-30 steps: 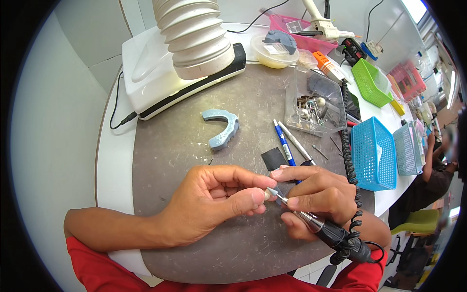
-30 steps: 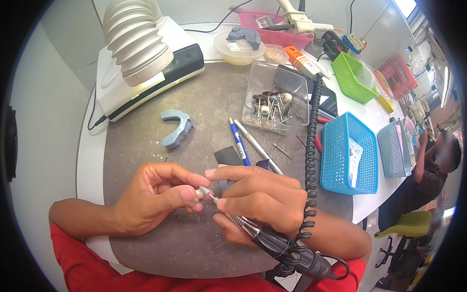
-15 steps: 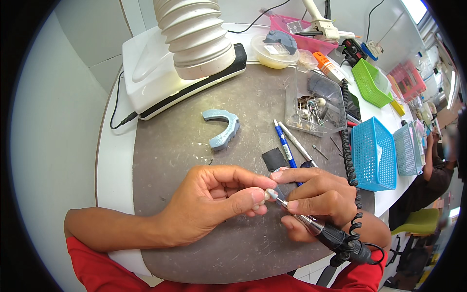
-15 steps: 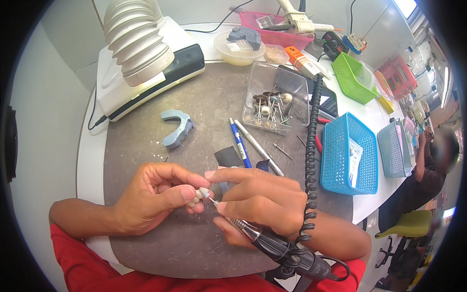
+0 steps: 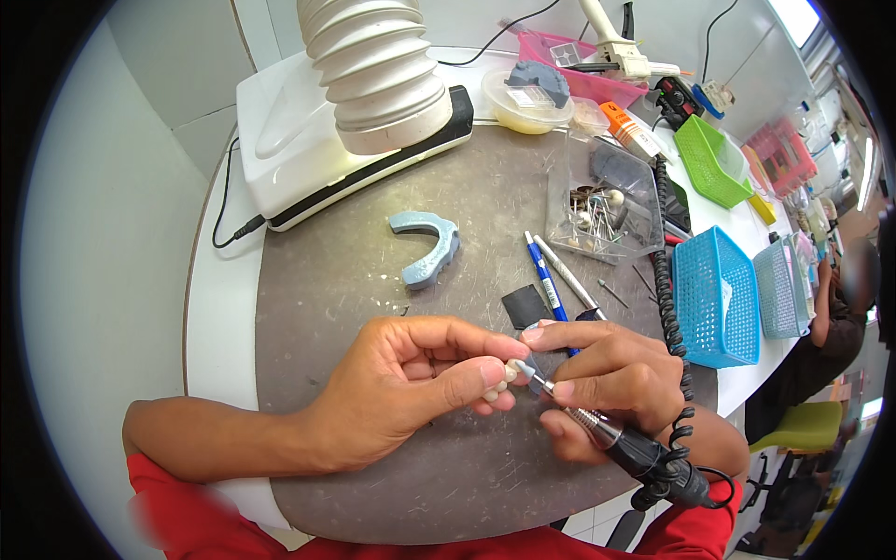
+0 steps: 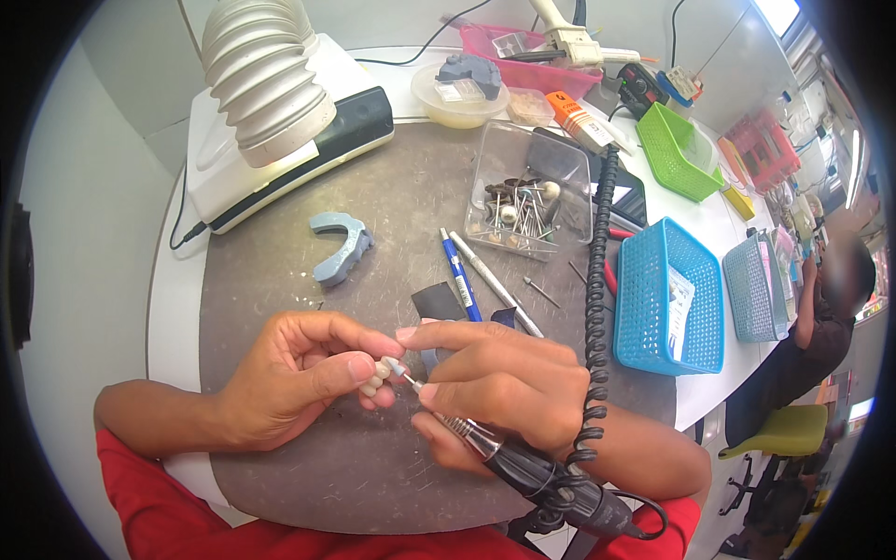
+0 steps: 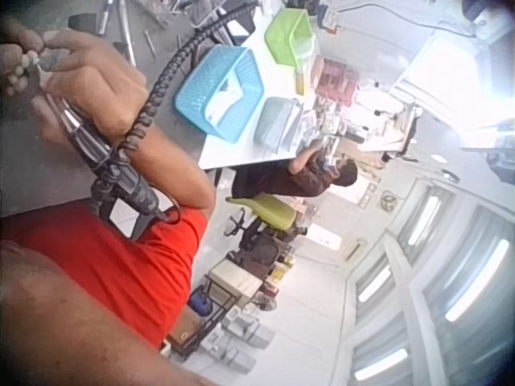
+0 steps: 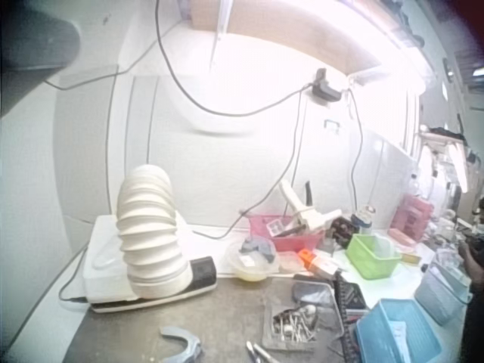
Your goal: The person uses a rotary handpiece to grind and shape a small white dental prosthetic component. They repeatedly fit the component into a grey dental mold to check the alignment and fit, then continue refining the shape with the rotary tool.
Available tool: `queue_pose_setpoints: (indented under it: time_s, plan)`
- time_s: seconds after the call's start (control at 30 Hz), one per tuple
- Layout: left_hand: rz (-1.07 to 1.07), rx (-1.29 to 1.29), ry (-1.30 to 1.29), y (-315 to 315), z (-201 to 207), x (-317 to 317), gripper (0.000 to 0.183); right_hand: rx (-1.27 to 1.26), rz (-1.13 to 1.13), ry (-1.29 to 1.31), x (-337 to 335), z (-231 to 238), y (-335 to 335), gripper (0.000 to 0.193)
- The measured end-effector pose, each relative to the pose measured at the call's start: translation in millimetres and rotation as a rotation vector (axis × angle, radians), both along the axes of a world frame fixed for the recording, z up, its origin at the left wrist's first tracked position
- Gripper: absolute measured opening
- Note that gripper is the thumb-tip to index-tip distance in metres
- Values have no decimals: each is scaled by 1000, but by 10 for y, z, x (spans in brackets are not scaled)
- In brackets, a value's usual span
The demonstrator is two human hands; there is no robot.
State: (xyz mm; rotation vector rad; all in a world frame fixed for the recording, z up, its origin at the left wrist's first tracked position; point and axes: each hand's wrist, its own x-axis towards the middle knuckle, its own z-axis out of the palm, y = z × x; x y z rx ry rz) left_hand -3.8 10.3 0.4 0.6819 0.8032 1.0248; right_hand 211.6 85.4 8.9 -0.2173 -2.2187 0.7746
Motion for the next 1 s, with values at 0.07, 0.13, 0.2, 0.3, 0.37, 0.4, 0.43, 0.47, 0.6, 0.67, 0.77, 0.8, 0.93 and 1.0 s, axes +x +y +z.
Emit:
queue_pose_setpoints:
  time_s: [0.07, 0.13, 0.2, 0.3, 0.37, 0.4, 0.43, 0.47, 0.6, 0.67, 0.77, 0.8, 0.93, 1.0]
  plan:
    - [-1, -8, -1, 1, 7, 0, 22, 7, -20, 5, 4, -20, 1, 33]
    - [-8, -3, 3, 4, 12, -7, 21, 0, -6, -1, -3, 6, -6, 33]
    - [-10, -5, 5, 5, 11, -8, 21, -1, -5, -3, -4, 7, -6, 33]
    - [-9, -9, 7, 6, 10, -6, 21, 3, -11, -1, -1, -9, -5, 33]
    - [-12, -1, 11, 4, 19, -7, 21, 2, 2, -2, -8, 14, -18, 34]
    - [-11, -3, 11, 2, 19, -6, 21, 0, -3, -2, -5, 5, -15, 34]
    - [-9, -6, 11, 0, 20, -5, 21, -2, -8, -1, 1, -12, -7, 34]
    - [-7, -8, 11, -3, 21, -4, 21, -4, -12, 0, 4, -20, -3, 34]
    - [-12, -5, 7, 3, 13, -10, 21, -4, -1, -12, -1, -3, -6, 34]
    - [-6, -15, -2, 9, 3, 3, 21, -1, -17, -17, 15, -16, 0, 34]
    - [-10, -8, -3, 4, 22, -7, 21, -10, 9, -9, -4, 12, -11, 33]
    - [-7, -8, -1, 4, 20, -3, 21, -9, 1, -12, 0, 7, -12, 33]
    - [-4, -8, -1, 4, 19, -3, 21, -8, -3, -16, -1, 1, -10, 32]
    - [-6, -10, -1, 4, 16, -6, 21, -5, -2, -20, -2, 6, -8, 32]
